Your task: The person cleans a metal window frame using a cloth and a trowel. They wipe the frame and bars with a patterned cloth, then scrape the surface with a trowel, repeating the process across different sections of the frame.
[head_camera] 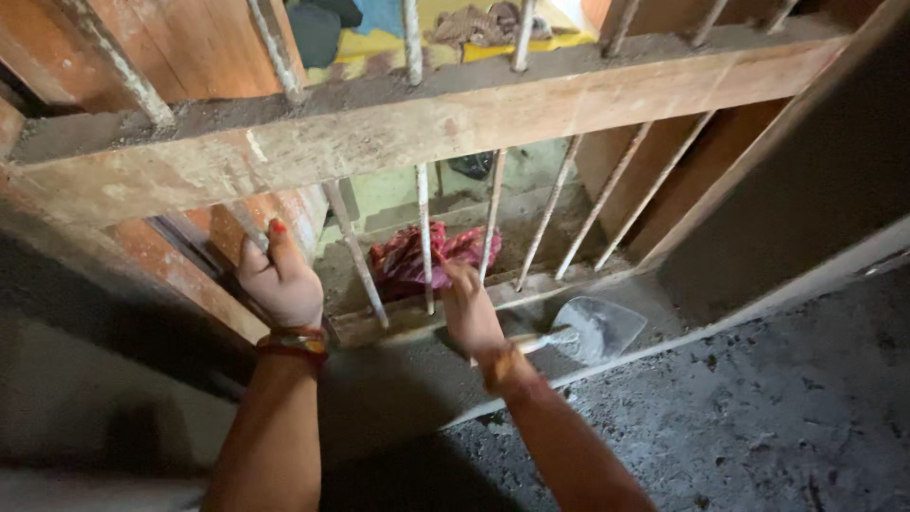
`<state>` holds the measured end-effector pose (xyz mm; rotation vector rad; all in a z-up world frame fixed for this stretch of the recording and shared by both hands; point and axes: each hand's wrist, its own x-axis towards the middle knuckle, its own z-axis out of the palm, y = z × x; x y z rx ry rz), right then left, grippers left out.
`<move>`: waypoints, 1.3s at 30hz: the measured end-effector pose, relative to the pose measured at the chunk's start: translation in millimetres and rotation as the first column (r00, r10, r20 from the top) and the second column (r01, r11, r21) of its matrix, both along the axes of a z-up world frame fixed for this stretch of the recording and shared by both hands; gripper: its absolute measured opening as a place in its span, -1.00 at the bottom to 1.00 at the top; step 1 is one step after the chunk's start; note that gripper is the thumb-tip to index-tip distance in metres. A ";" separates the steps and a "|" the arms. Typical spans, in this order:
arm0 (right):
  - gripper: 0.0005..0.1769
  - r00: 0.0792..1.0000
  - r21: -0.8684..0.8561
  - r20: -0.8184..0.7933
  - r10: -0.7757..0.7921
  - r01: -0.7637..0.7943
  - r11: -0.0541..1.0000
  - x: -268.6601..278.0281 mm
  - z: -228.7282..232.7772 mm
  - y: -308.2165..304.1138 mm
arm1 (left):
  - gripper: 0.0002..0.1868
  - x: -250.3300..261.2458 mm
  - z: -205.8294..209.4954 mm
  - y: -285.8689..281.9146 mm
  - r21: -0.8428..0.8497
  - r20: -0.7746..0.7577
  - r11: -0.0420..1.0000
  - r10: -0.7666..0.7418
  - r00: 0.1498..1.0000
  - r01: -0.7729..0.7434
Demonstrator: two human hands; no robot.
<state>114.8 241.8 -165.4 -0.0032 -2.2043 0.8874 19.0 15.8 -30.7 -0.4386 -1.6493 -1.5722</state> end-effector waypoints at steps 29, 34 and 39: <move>-0.88 0.917 0.144 0.105 -0.385 0.369 0.918 83.0 108.5 15.6 | -0.70 -2.8 0.6 -9.4 -0.092 0.127 0.995 0.035 0.991 -0.024; -0.81 0.904 -0.296 -0.243 -0.353 0.277 0.914 121.6 201.4 115.1 | -0.70 2.0 1.2 -13.4 -0.056 0.093 0.996 -0.062 0.994 0.067; -0.82 0.825 -0.532 -0.399 -0.400 0.147 0.834 140.8 310.9 163.2 | -0.67 8.9 6.1 -14.2 -0.059 0.204 0.995 -0.071 0.976 0.085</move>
